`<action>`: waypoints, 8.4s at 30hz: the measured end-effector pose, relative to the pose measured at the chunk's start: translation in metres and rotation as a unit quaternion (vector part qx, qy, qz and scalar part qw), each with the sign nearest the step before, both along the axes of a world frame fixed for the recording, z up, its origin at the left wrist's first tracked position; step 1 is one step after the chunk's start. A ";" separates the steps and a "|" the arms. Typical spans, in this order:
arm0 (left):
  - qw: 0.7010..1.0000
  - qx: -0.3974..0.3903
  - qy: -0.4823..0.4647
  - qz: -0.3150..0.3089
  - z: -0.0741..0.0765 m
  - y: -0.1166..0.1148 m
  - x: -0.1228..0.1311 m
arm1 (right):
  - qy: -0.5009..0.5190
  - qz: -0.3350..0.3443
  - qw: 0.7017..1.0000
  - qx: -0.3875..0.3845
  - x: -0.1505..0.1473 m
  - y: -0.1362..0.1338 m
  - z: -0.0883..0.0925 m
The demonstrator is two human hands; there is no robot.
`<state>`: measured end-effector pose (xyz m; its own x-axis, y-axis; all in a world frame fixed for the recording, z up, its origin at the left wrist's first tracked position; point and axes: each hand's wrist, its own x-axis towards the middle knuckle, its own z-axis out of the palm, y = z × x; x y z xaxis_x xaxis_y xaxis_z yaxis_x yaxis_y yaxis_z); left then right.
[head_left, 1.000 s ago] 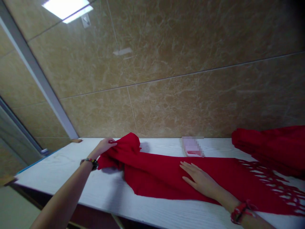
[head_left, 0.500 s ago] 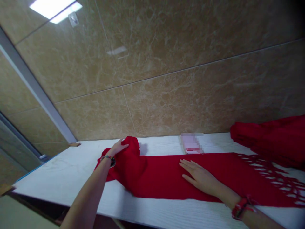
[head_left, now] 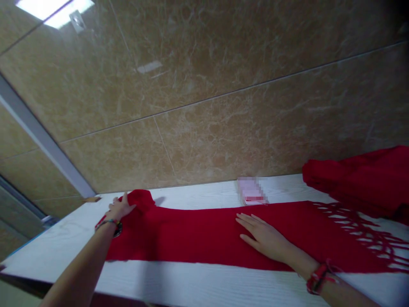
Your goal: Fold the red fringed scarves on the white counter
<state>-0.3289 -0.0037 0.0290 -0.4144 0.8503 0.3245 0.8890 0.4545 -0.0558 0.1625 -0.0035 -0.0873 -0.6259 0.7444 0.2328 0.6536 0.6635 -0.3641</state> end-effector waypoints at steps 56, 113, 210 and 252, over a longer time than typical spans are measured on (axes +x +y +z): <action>0.868 -0.137 -0.088 -0.470 -0.070 -0.073 0.234 | 0.065 0.206 0.975 -0.053 -0.033 -0.018 0.041; 0.958 0.014 0.135 -0.252 -0.074 -0.071 0.240 | 0.124 0.125 0.983 -0.050 -0.032 -0.010 0.027; 0.922 -0.242 -0.110 -0.281 -0.088 -0.077 0.248 | -0.124 0.168 0.978 -0.013 0.022 -0.030 0.019; 0.951 -0.131 -0.064 -0.273 -0.105 -0.029 0.267 | -0.138 -0.192 0.965 0.111 0.111 -0.009 0.005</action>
